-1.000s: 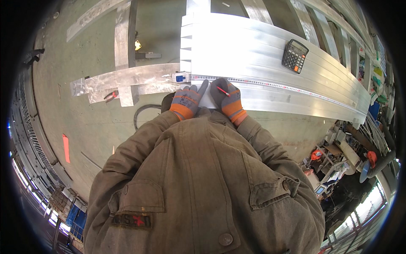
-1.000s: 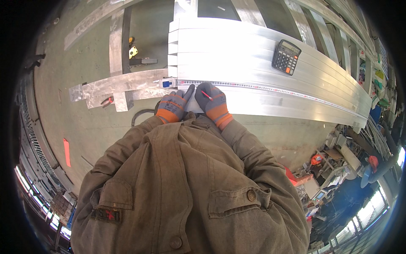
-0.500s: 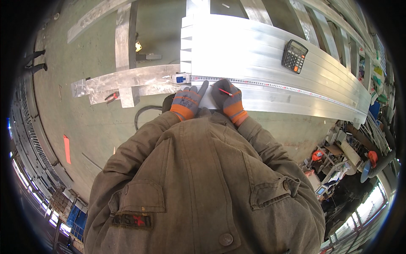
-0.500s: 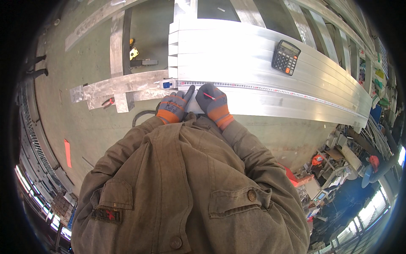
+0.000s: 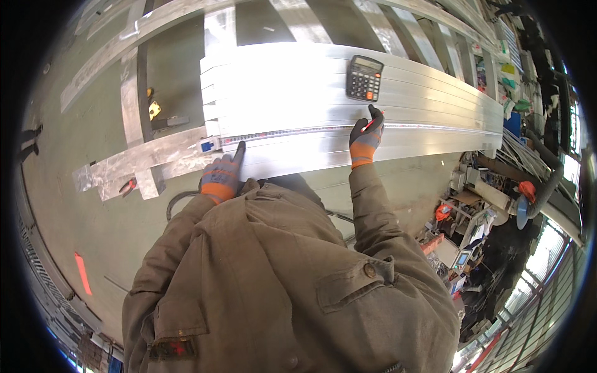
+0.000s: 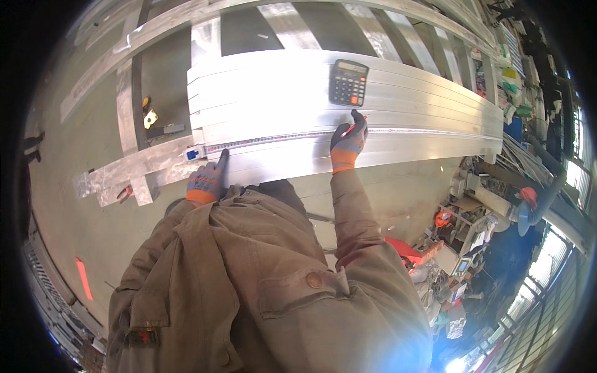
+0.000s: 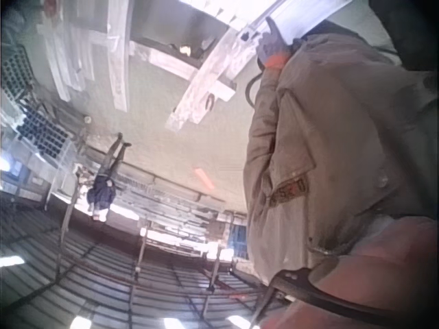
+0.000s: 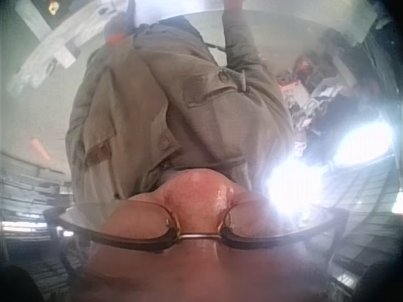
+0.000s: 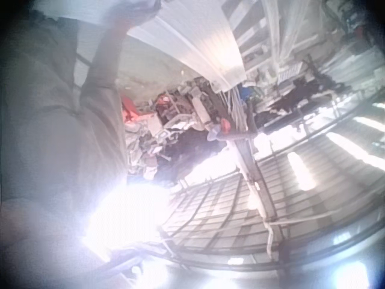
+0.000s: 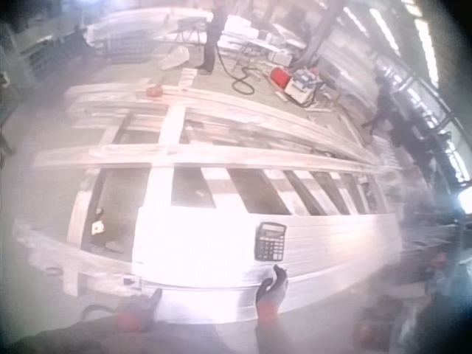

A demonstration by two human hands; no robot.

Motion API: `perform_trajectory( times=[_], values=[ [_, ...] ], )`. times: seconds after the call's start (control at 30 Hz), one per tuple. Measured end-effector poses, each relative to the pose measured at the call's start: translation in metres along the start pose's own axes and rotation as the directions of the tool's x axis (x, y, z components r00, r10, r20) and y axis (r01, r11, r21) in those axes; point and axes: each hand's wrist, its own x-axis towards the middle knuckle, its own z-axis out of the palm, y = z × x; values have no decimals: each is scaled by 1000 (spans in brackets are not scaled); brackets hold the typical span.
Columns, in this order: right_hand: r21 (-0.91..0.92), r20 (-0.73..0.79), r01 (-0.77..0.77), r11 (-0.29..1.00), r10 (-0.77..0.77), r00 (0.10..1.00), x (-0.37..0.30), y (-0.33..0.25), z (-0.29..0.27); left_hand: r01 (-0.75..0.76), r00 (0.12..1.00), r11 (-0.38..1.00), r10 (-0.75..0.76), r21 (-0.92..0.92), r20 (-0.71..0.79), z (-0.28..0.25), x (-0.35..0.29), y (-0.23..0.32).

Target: The person measures a long aluminum sheet with a tape measure and marks multiple points along its length using a red pen. They also use a calculator to compute or verify measurements. The person wears gloves and works at a metal fabrication bench.

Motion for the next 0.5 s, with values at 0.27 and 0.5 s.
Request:
perform_trajectory(
  times=[0.27,0.5],
  values=[
    [-59,119,-83,995,90,989,49,51,8,72,997,994,-69,-77,43,3,-2,6],
    [-49,94,-2,999,7,996,33,20,-9,81,997,990,-80,-112,13,7,-2,7]
  ],
)
